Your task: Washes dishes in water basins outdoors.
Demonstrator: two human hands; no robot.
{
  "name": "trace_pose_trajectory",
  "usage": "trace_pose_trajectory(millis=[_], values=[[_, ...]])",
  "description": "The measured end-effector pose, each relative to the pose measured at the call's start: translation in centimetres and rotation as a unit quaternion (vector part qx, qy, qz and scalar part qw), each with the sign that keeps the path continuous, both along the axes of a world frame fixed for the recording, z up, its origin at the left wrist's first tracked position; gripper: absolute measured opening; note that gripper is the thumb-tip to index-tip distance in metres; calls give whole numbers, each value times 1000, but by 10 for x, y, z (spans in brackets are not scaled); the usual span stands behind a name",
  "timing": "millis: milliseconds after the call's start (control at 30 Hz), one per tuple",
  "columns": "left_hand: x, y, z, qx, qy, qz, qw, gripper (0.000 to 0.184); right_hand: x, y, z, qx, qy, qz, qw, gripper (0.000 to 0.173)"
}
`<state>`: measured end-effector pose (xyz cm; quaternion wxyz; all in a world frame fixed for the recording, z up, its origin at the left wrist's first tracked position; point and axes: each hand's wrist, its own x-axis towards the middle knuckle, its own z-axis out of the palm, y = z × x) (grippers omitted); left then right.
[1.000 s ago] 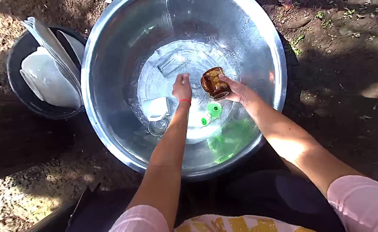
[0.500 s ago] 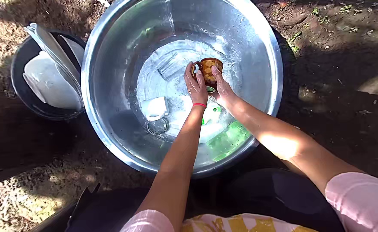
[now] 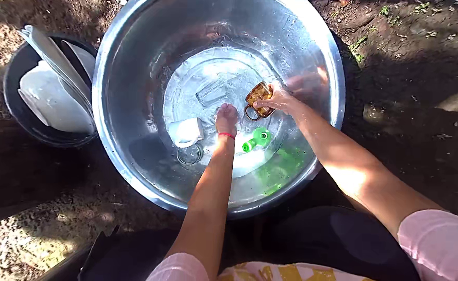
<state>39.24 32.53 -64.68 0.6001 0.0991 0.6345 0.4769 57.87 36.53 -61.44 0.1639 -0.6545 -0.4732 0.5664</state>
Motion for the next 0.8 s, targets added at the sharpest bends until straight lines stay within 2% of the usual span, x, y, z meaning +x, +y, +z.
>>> trace_pose_trajectory(millis=[33, 67, 133, 200, 233, 267, 367, 400, 467, 533, 600, 667, 700, 800], values=[[4, 8, 10, 31, -34, -23, 999, 44, 0, 2, -4, -1, -28, 57, 998, 87], [3, 16, 17, 68, -7, -53, 996, 46, 1, 5, -10, 1, -52, 106, 993, 88], [-13, 21, 19, 82, 121, -58, 988, 43, 5, 6, -16, 4, -94, 174, 980, 90], [-27, 15, 4, 5, 203, -2, 979, 40, 9, 7, -20, 19, -133, 207, 969, 93], [-27, 8, -4, -35, 199, 18, 979, 39, 10, 7, -23, 23, -147, 218, 965, 95], [-22, 1, -7, -62, 150, 33, 986, 39, 10, 7, -25, 26, -151, 228, 962, 98], [5, -3, 11, -66, -128, 6, 990, 28, 4, 12, -32, 57, -110, 258, 958, 102], [13, -1, 24, -46, -141, -21, 989, 30, 1, 13, -30, 59, -77, 254, 962, 103], [15, -1, 54, 16, -30, -106, 994, 40, -8, 8, -19, 18, 30, 176, 984, 97], [8, -8, 66, 90, 144, -188, 967, 39, -16, -3, -11, -50, 147, 37, 987, 87], [1, -17, 77, 148, 281, -285, 904, 31, -24, -17, -3, -99, 223, -73, 967, 70], [0, -28, 105, 182, 415, -398, 798, 42, -41, -37, 13, -99, 272, -116, 950, 41], [0, -31, 120, 187, 475, -447, 735, 48, -51, -46, 19, -95, 310, -136, 936, 37], [-17, -37, 154, 223, 607, -531, 547, 57, -82, -56, 47, -127, 460, -198, 856, 50]])
